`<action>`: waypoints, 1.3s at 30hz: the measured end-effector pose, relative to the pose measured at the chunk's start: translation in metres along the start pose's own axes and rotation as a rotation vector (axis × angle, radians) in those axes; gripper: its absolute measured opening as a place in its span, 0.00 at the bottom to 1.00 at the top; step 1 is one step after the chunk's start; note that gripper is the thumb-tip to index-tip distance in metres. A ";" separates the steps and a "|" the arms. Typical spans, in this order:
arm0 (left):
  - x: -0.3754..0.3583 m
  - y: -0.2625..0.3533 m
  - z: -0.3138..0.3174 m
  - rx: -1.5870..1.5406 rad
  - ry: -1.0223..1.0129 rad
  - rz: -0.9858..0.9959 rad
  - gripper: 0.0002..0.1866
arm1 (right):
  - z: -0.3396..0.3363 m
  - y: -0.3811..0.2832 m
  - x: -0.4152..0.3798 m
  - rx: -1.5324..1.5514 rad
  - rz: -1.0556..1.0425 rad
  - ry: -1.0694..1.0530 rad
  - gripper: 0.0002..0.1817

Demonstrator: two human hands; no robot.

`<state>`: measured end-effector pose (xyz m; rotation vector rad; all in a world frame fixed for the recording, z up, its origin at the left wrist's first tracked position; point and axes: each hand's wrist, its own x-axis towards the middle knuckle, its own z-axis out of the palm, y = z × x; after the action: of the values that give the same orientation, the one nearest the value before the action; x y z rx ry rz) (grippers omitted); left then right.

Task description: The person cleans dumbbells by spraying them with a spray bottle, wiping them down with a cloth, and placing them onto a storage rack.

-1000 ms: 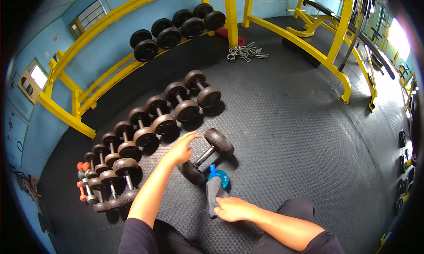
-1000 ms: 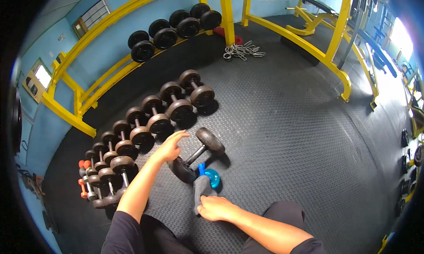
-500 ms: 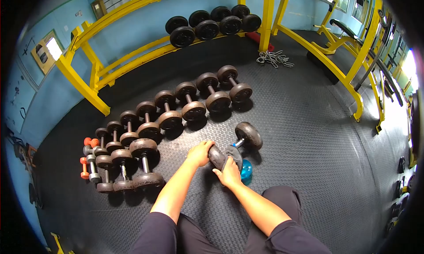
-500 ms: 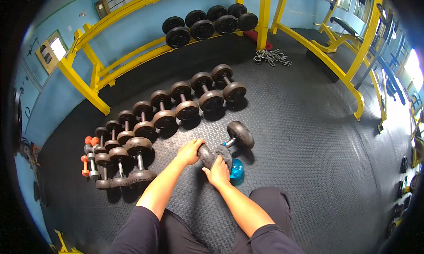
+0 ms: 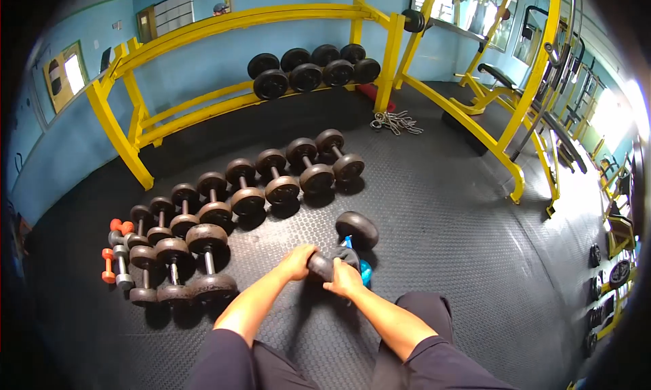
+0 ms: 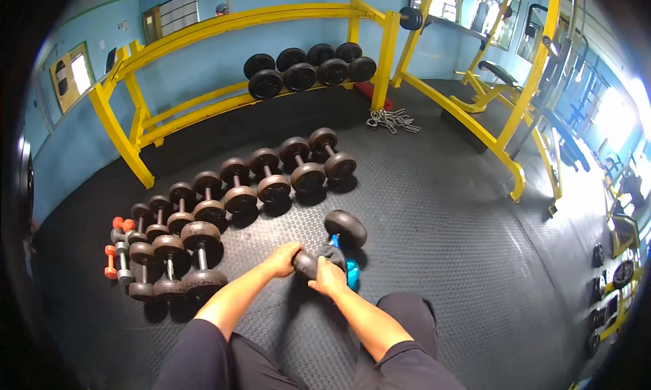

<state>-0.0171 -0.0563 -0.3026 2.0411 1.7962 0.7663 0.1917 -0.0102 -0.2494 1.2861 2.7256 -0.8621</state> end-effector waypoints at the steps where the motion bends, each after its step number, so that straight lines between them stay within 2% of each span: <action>1: -0.013 0.005 0.005 -0.034 -0.055 -0.059 0.29 | -0.004 0.006 -0.006 -0.047 -0.091 -0.064 0.37; 4: -0.060 0.036 0.014 -0.102 -0.216 -0.237 0.28 | -0.030 0.006 -0.025 -0.177 -0.330 -0.272 0.33; 6: -0.078 0.075 0.001 -0.136 -0.353 -0.290 0.33 | -0.058 -0.001 -0.037 -0.160 -0.483 -0.391 0.31; 7: -0.082 0.098 -0.011 -0.160 -0.371 -0.361 0.34 | -0.077 -0.007 -0.039 -0.109 -0.497 -0.494 0.30; 8: -0.086 0.123 -0.026 -0.187 -0.392 -0.438 0.36 | -0.089 -0.008 -0.036 -0.091 -0.498 -0.508 0.30; 11: -0.078 0.159 -0.063 -0.283 -0.441 -0.580 0.37 | -0.120 -0.012 -0.020 0.040 -0.492 -0.749 0.38; 12: -0.076 0.162 -0.068 -0.346 -0.413 -0.631 0.37 | -0.128 -0.013 -0.013 0.103 -0.512 -0.794 0.40; 13: -0.072 0.163 -0.073 -0.361 -0.391 -0.649 0.37 | -0.123 -0.007 -0.008 0.155 -0.548 -0.740 0.40; 15: -0.069 0.153 -0.071 -0.540 -0.297 -0.749 0.36 | -0.106 0.007 0.008 0.274 -0.625 -0.607 0.40; 16: -0.066 0.148 -0.072 -0.650 -0.261 -0.817 0.35 | -0.115 0.006 0.010 0.342 -0.577 -0.577 0.40; 17: -0.063 0.145 -0.072 -0.766 -0.188 -0.890 0.37 | -0.115 0.009 0.015 0.395 -0.585 -0.461 0.41; 19: -0.055 0.133 -0.075 -0.811 0.091 -0.615 0.40 | -0.112 0.011 0.017 0.494 -0.512 -0.255 0.41; 20: -0.051 0.134 -0.079 -1.024 0.165 -0.776 0.40 | -0.112 0.012 0.017 0.537 -0.438 -0.164 0.41; 22: -0.045 0.120 -0.070 -0.869 0.301 -0.613 0.33 | -0.106 0.022 0.023 0.508 -0.370 0.071 0.40; 24: -0.032 0.104 -0.051 -0.674 0.521 -0.625 0.24 | -0.110 0.038 0.032 0.584 -0.261 -0.010 0.40; 25: -0.020 0.092 -0.055 -0.431 0.544 -0.693 0.23 | -0.118 0.042 0.031 0.717 -0.192 -0.022 0.38; 26: -0.010 0.082 -0.059 -0.473 0.583 -0.761 0.25 | -0.116 0.052 0.038 0.802 -0.192 -0.040 0.34; 28: -0.004 0.059 -0.066 -0.568 0.639 -0.895 0.28 | -0.114 0.069 0.047 0.669 -0.038 0.037 0.28; 30: -0.008 0.063 -0.064 -0.620 0.663 -0.960 0.29 | -0.092 0.096 0.072 0.981 0.031 -0.007 0.25; 31: -0.010 0.062 -0.055 -0.518 0.704 -0.968 0.29 | -0.090 0.096 0.076 1.328 0.230 -0.010 0.23; 32: -0.014 0.059 -0.049 -0.413 0.739 -0.974 0.28 | -0.071 0.103 0.090 1.381 0.333 0.162 0.22; 34: -0.016 0.065 -0.048 -0.559 0.804 -0.984 0.27 | -0.107 0.103 0.085 1.865 0.470 -0.227 0.22; 36: -0.015 0.063 -0.045 -0.559 0.837 -0.998 0.27 | -0.113 0.105 0.088 1.965 0.463 -0.304 0.23; 38: -0.017 0.061 -0.041 -0.510 0.918 -0.971 0.22 | -0.115 0.107 0.091 2.277 0.239 -0.443 0.27; 39: -0.024 0.059 -0.035 -0.519 1.077 -0.919 0.20 | -0.118 0.105 0.092 2.293 0.280 -0.366 0.31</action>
<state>0.0092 -0.0929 -0.2453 0.2683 2.2912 1.8641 0.2318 0.1663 -0.2207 0.8024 0.1669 -3.4766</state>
